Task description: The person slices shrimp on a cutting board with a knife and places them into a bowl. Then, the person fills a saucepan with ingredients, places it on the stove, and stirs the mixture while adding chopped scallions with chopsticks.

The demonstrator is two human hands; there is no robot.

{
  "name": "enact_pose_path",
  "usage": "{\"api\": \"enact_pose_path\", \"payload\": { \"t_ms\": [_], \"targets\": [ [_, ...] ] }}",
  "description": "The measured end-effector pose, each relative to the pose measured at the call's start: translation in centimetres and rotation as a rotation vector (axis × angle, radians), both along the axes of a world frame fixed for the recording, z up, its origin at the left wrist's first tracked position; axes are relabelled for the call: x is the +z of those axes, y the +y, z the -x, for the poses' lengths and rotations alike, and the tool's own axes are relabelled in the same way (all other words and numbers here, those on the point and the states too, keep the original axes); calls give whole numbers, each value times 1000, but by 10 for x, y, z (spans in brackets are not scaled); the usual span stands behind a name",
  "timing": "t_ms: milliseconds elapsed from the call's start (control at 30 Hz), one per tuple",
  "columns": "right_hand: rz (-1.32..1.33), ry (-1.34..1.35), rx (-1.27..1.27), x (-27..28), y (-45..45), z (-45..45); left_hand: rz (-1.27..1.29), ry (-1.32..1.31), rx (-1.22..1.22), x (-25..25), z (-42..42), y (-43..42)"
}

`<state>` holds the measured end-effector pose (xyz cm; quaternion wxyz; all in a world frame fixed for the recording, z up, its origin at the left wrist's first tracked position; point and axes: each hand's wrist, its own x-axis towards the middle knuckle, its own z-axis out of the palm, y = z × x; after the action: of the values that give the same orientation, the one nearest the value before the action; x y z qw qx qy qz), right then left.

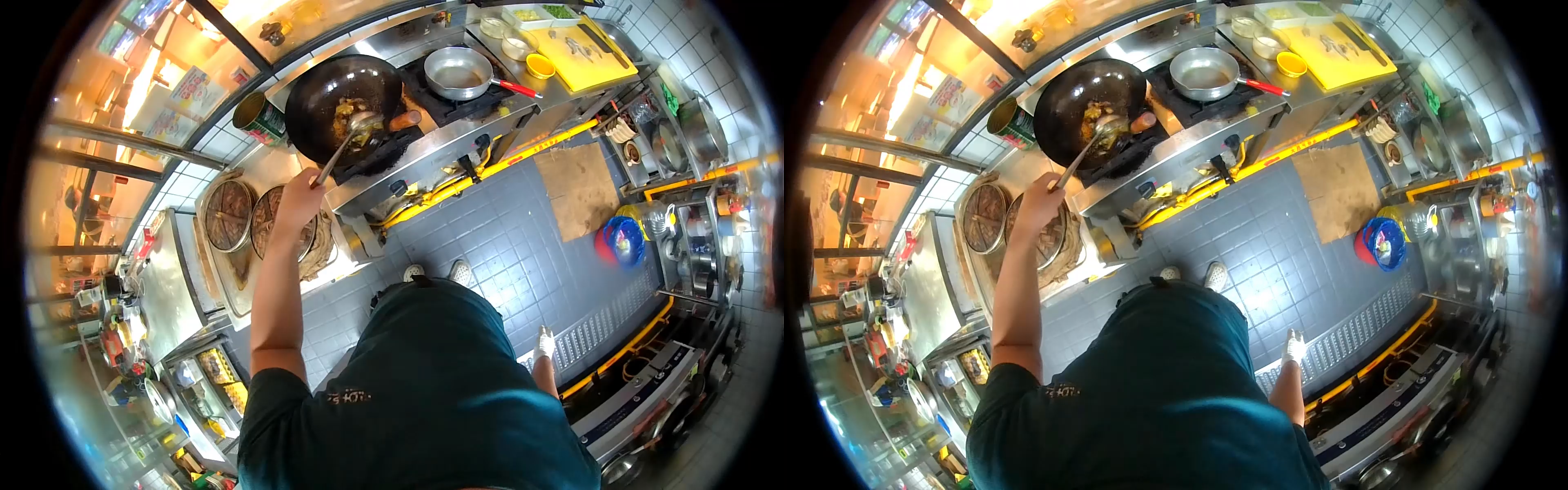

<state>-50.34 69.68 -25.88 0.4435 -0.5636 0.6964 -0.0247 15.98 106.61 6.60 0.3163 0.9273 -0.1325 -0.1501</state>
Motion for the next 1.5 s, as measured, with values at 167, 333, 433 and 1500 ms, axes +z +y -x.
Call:
{"api": "enact_pose_path", "payload": {
  "t_ms": [167,333,433,1500],
  "targets": [
    [76,71,188,30,4,-24,-38,-183,54,-18,-17,-16],
    [60,-145,-59,16,-5,-13,-106,-143,-8,2,5,23],
    [105,73,93,18,2,-25,-24,-48,-15,7,13,21],
    [48,152,94,26,73,-22,64,-87,-16,-14,10,4]
  ]
}}
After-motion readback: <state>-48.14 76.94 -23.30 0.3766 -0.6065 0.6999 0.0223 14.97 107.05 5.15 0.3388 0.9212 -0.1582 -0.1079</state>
